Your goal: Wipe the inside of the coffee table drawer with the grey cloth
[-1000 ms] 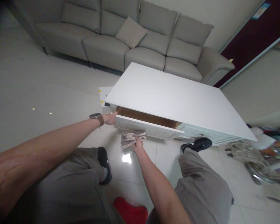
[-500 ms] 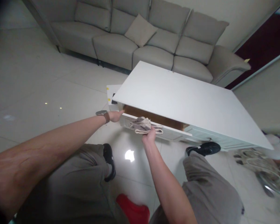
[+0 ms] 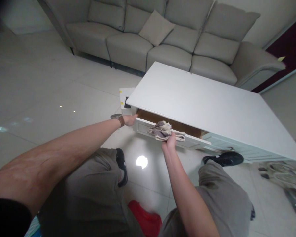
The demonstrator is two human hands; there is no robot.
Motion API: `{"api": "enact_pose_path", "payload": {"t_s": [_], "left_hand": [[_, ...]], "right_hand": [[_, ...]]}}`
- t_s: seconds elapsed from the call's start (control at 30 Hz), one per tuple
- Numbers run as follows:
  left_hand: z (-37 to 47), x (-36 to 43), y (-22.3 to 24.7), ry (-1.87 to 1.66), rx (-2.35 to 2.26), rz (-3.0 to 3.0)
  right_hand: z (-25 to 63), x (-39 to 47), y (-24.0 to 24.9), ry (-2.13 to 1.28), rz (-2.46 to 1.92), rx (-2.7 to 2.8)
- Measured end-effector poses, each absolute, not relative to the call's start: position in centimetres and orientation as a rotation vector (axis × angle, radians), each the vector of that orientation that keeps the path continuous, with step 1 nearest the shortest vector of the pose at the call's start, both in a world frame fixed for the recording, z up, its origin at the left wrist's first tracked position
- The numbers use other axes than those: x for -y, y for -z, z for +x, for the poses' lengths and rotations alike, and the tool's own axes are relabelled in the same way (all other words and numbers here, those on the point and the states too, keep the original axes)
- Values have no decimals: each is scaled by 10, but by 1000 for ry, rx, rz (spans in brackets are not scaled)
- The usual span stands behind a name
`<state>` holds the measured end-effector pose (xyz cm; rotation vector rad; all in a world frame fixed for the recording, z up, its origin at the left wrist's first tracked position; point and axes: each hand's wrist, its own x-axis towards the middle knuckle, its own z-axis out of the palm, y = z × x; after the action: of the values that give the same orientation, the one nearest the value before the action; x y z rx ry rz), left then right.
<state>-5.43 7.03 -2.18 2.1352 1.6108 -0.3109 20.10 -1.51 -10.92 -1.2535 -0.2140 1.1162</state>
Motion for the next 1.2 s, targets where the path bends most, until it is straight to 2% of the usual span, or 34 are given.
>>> {"api": "enact_pose_path", "payload": {"t_s": [0.13, 0.27, 0.33, 0.4, 0.5, 0.63, 0.77, 0.87, 1.0, 1.2], "left_hand": [[-53, -70, 2, 350, -1725, 2099], [-48, -65, -31, -215, -1839, 2278], [-41, -58, -49, -478, -1620, 2455], [-32, -49, -63, -558, -1337, 2586], [-19, -39, -69, -516, -1029, 2656], [-13, -43, -46, -257, -783, 2672], [-17, -61, -14, -158, -944, 2575], [-19, -72, -1, -183, -1223, 2488], [-16, -75, 3, -124, -1496, 2352], [-5, -63, 4, -175, -1710, 2268]], "right_hand": [[151, -1, 116, -1220, -1265, 56], [122, -13, 110, -1184, -1269, 25], [118, -16, 106, -1192, -1243, 21], [119, -18, 101, -1185, -1214, 35], [122, -19, 92, -1173, -1184, 60], [124, -17, 74, -1225, -1127, -3], [129, -5, 56, -1354, -1059, 28], [140, 8, 50, -1402, -1182, 103], [177, 21, 48, -1188, -1397, 529], [272, 35, 42, -587, -1542, 1870]]}}
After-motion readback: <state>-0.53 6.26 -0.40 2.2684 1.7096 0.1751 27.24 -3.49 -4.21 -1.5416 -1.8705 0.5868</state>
